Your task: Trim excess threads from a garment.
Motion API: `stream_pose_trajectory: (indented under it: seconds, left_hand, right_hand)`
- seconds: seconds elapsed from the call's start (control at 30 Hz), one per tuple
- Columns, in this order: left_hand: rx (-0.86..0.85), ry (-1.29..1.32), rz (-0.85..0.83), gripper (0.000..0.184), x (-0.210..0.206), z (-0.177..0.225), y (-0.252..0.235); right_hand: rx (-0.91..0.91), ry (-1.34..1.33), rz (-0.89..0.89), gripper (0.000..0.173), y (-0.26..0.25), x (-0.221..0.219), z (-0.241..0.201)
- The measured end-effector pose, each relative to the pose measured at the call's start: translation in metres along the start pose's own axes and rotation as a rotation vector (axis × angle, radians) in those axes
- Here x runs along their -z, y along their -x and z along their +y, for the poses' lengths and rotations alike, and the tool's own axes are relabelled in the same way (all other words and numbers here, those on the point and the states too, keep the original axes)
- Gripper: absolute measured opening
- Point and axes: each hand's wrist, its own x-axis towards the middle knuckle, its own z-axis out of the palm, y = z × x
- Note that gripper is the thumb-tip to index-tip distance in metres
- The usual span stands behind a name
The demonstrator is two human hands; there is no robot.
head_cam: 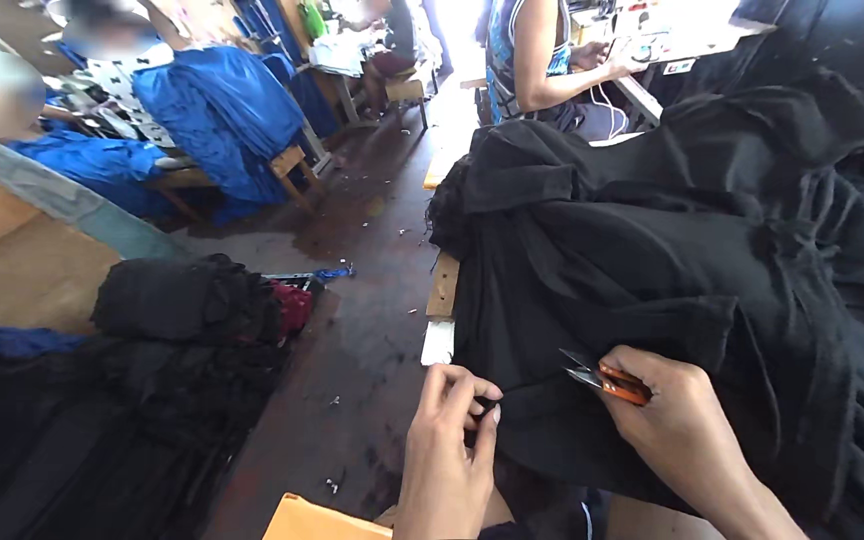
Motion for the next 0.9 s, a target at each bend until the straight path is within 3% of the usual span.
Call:
stream_pose_trajectory:
  seconds: [0.1,0.2,0.3,0.47,0.6,0.73,0.8,0.9]
  left_hand:
    - [0.014,0.010,-0.086,0.019,0.005,0.006,0.001]
    - [0.032,-0.018,-0.133,0.019,0.010,0.013,0.002]
    - [0.049,-0.091,-0.120,0.024,0.005,0.020,0.002]
    - [0.017,-0.115,-0.011,0.015,-0.008,0.010,-0.001]
    - [0.066,0.116,-0.053,0.017,0.000,0.000,-0.002]
    - [0.091,0.175,-0.064,0.014,0.002,0.000,-0.002]
    - [0.095,0.220,-0.091,0.013,0.006,0.000,-0.003]
    - [0.040,0.337,-0.188,0.013,0.027,-0.002,-0.004]
  right_hand:
    - [-0.042,-0.164,-0.043,0.022,-0.001,0.009,-0.003]
    - [0.042,-0.488,-0.120,0.035,-0.005,0.023,-0.016]
    - [0.097,-0.731,-0.259,0.037,-0.004,0.018,-0.022]
    - [0.163,-0.468,-0.271,0.042,0.005,-0.007,-0.005]
    - [0.271,-0.128,-0.129,0.043,0.013,-0.016,-0.012]
    - [0.328,0.053,-0.006,0.043,0.012,-0.029,-0.018]
    - [0.321,0.047,-0.006,0.043,0.011,-0.031,-0.018]
    - [0.153,-0.246,-0.156,0.041,0.004,-0.013,-0.018]
